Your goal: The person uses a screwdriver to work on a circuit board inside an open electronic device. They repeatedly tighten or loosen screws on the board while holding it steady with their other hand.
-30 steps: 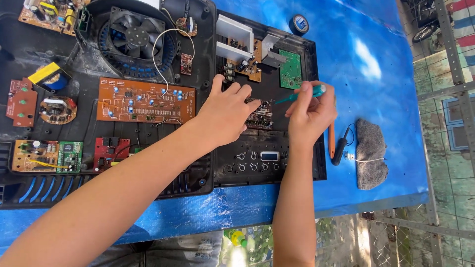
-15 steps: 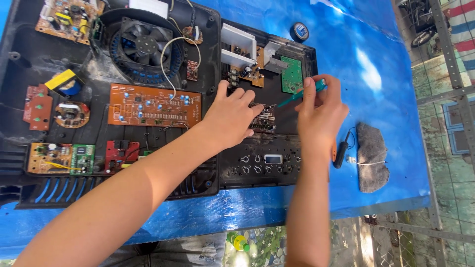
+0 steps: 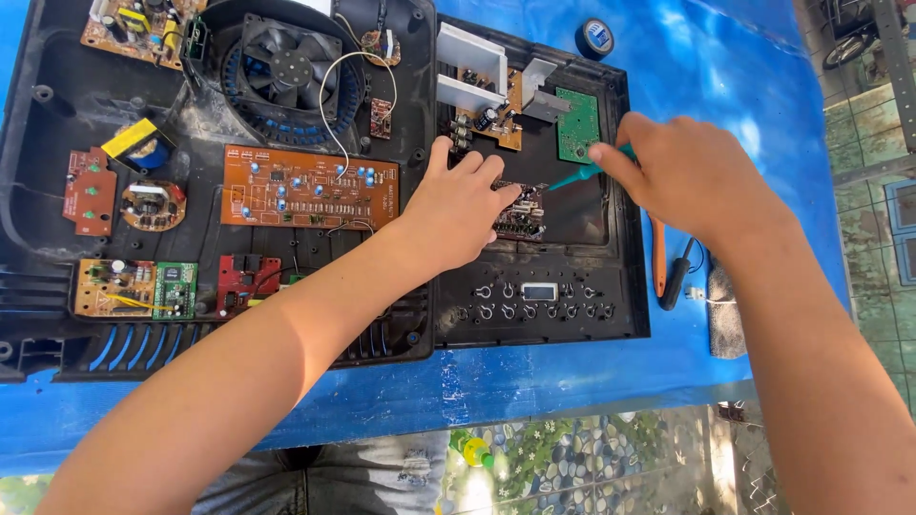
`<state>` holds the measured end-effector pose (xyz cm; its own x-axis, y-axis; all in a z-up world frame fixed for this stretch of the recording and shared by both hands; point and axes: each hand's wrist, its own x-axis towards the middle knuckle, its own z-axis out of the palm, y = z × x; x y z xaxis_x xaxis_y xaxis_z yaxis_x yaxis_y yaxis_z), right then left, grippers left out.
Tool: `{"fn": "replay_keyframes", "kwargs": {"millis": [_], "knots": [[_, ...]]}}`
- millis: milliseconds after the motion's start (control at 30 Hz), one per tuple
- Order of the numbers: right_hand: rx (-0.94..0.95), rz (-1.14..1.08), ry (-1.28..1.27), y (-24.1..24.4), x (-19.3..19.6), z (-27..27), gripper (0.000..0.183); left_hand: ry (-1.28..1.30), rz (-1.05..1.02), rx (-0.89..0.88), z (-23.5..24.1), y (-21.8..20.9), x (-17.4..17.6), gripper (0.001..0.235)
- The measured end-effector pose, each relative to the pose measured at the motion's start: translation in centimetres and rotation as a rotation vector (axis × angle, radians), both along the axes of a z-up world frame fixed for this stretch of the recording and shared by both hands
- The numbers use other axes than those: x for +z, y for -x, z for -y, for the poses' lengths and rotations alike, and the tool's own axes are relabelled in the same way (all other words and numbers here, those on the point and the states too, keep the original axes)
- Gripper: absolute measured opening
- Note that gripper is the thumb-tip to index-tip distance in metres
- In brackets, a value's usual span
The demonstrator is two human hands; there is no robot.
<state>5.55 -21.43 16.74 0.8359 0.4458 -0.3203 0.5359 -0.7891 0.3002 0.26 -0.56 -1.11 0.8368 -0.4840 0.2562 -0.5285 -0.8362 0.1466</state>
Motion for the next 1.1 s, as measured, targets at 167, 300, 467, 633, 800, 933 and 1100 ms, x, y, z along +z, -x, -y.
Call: {"fn": "replay_keyframes", "kwargs": {"millis": [167,300,467,633,800,933,1100], "knots": [[-0.001,-0.112,0.160,0.9,1.7,-1.8,0.036,0.024,-0.019,-0.012,-0.2,-0.1,0.2,0.063],[0.147,0.032,0.172,0.5,0.4,-0.8,0.049,0.004,-0.086,-0.019,-0.1,-0.2,0.7,0.064],[0.021,-0.075,0.132,0.4,0.4,-1.7,0.045,-0.022,-0.112,-0.008,-0.1,-0.3,0.8,0.067],[-0.126,-0.139,-0.014,0.6,1.3,-2.6,0.037,-0.065,-0.184,-0.004,0.1,0.0,2.2,0.069],[0.025,-0.023,0.131,-2.0,-1.4,-0.5,0.033,-0.116,-0.116,0.088,-1.1,0.4,3.7,0.067],[-0.090,-0.049,0.002,-1.6,-1.3,-0.5,0.024,-0.048,-0.260,-0.025,-0.9,0.4,3.1,0.064],[-0.208,-0.116,0.116,-1.0,-0.6,-1.1,0.032,-0.053,-0.307,-0.052,-0.7,0.3,3.5,0.064]]}}
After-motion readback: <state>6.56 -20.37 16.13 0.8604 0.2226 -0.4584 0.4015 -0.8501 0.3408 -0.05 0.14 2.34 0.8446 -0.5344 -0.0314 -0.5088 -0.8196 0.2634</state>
